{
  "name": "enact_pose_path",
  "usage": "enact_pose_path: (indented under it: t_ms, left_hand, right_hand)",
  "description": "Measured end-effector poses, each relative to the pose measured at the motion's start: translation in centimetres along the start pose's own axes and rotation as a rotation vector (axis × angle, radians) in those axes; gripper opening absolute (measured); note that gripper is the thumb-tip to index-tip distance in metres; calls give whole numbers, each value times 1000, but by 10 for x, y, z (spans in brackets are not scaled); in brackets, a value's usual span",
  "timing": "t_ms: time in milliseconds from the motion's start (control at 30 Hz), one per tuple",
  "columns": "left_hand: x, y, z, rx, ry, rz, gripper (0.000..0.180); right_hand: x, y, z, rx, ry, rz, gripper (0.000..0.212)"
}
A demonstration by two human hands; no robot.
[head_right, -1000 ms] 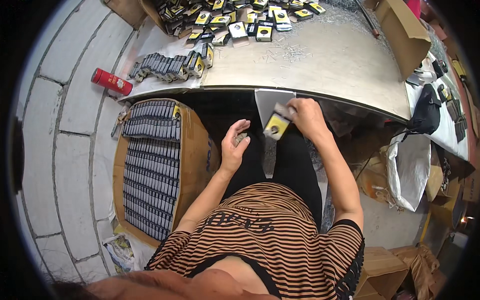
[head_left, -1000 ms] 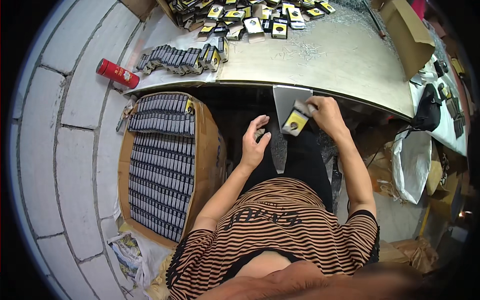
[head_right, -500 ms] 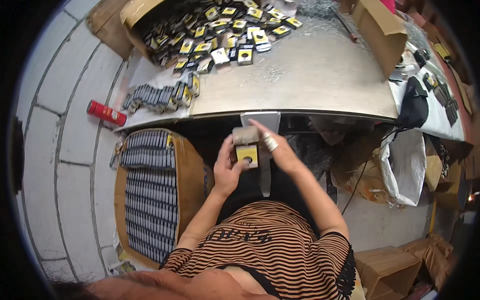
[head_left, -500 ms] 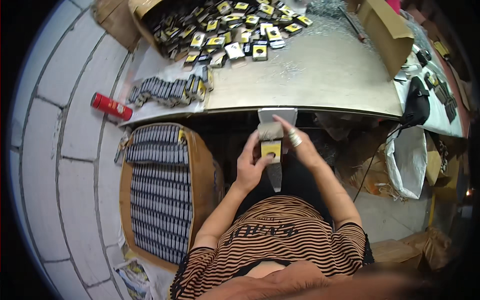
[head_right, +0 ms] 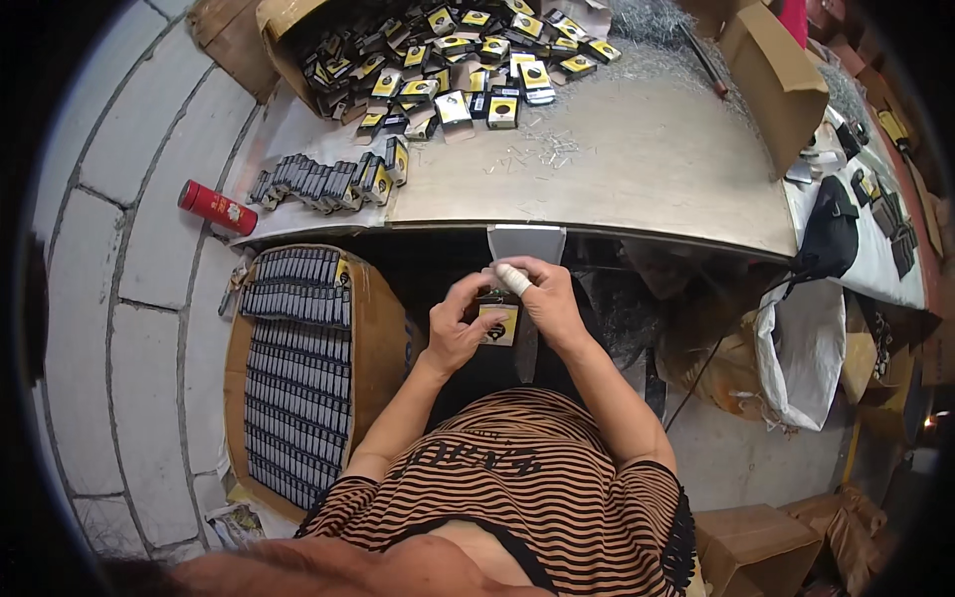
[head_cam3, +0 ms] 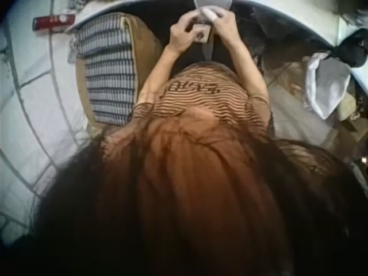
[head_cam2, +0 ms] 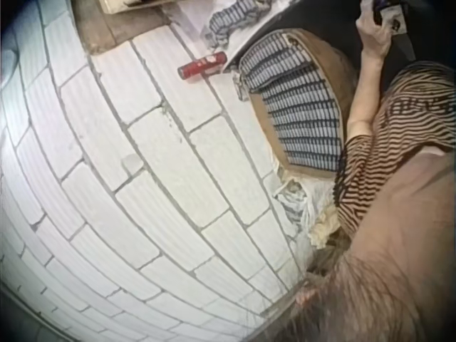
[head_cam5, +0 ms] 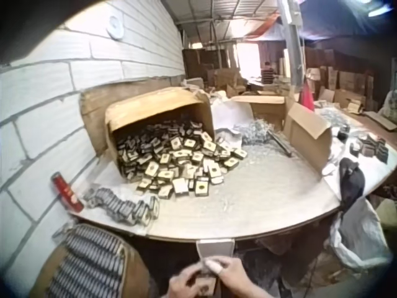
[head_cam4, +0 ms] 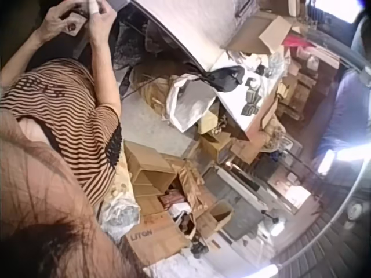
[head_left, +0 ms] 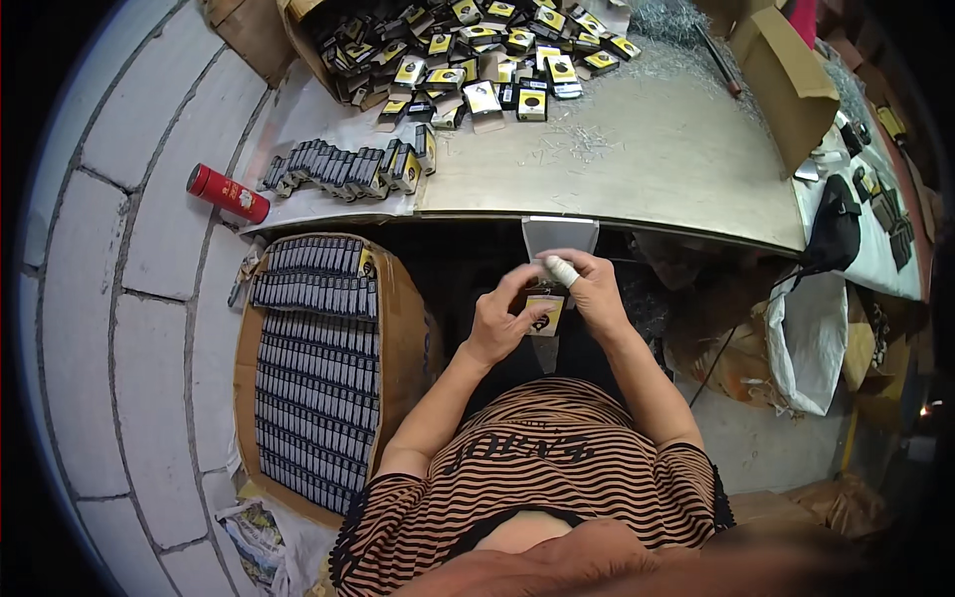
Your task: Packing small labeled components into individual boxes and organizing them into a storage tray.
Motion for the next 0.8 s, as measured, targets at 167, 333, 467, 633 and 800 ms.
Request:
enact_pose_path:
  t_ms: [167, 333, 467, 633, 800]
  left_hand:
    - [-6, -11, 15, 167, -69, 225, 50]
    - [-90, 22, 74, -413, 367, -117, 38]
    - [-185, -29, 115, -943, 399, 155, 76]
    - [-204, -90, 150, -1058, 226, 368, 53]
    - [-199, -81, 152, -981, 242, 335, 31]
  right_hand:
    - [-20, -23, 13, 309, -299, 55, 17]
    - [-36, -62, 33, 187, -399, -18, 17]
    - [-82, -12, 65, 1254, -383, 313, 20]
    - [-89, -9, 68, 854, -326, 348, 16]
    - [-93, -17, 76, 797, -295, 412, 15]
Point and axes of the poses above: each hand's wrist, its own x-axis away from the middle knuckle, its own z-axis out of the back of the hand, y = z × x, the point moved 3 cm from there along -x, towards the middle knuckle, and after that the axes turned 14 degrees about z, right-handed, at the moved point
